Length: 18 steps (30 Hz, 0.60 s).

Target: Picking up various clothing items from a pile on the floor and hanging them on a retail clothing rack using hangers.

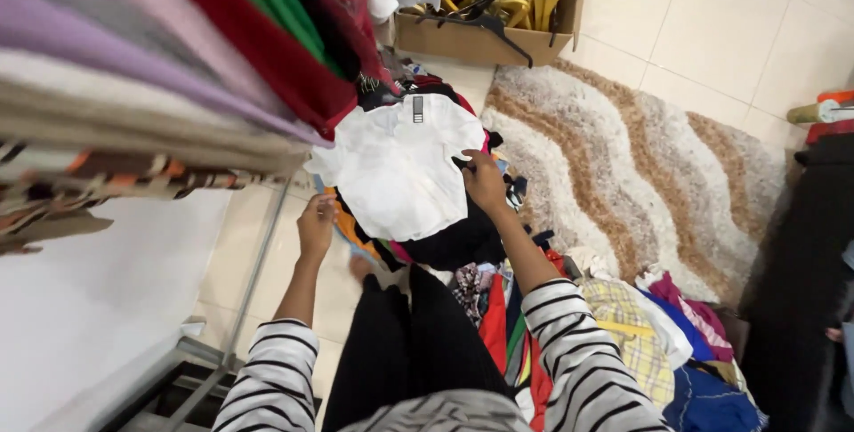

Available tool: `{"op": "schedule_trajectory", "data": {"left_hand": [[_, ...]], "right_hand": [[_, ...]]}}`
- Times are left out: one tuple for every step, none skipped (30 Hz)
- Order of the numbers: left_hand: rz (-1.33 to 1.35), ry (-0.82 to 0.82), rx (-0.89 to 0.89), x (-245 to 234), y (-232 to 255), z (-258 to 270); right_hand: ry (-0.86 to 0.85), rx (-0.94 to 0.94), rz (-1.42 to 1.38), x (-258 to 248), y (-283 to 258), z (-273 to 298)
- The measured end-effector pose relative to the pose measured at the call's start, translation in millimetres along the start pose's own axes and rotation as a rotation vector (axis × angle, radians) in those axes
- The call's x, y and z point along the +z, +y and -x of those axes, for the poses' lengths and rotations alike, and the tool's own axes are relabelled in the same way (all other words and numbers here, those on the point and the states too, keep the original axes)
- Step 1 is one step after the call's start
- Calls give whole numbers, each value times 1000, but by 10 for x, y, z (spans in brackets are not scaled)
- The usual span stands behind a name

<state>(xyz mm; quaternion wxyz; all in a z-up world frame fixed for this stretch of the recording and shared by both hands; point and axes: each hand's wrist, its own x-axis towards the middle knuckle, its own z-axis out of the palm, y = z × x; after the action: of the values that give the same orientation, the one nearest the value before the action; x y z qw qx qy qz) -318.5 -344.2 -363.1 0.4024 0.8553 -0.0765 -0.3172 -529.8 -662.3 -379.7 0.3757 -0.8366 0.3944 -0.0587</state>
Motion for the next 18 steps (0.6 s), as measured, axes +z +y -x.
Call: {"op": "schedule_trajectory", "data": {"left_hand": [[-6,-1,1,64,-15,-107],[-71,-38,-11,132,-34,-224],[-135,-76,-23,217,-58,-358],[-139,-79,-21,285,-116,-548],[-199,-101,-14,355,-201,-706],[-258,-123,-7,428,-296,-870],[-264,-128,-7,486,-331,-1032],[-318,-148,9,545,-375,-1199],[-372,-170,18,600,-453,-1320],[-379,-179,11,662,-530,-1552],[-447,-170,25,745,-648,-1725],[-515,-163,40,827,-776,-1890],[-521,-173,28,881,-804,-1990],[-440,-146,31,933,-830,-2084],[-359,-117,38,987,-840,-2218],[-366,-126,31,1122,-1184,-2465],[-337,-108,96,1280,-1498,-2762],[-307,-89,159,1437,-1816,-3050]], "right_hand": [[1,3,-5,67,63,-79],[-11,-7,1,139,131,-166],[-22,-16,9,213,211,-264],[-19,-13,6,288,219,-368],[-37,20,-7,373,238,-432],[-54,53,-21,466,262,-499],[-52,59,-24,501,252,-574],[-70,70,-34,545,245,-652],[-94,86,-45,602,244,-683],[-99,97,-48,699,294,-801],[-93,75,-61,792,364,-873],[-87,53,-74,890,435,-936],[-97,66,-76,966,501,-1003],[-107,70,-64,1038,566,-1065],[-111,74,-53,1112,627,-1154],[-117,85,-55,1191,682,-1192],[-119,85,-39,1255,745,-1278],[-122,84,-23,1319,806,-1357]]}}
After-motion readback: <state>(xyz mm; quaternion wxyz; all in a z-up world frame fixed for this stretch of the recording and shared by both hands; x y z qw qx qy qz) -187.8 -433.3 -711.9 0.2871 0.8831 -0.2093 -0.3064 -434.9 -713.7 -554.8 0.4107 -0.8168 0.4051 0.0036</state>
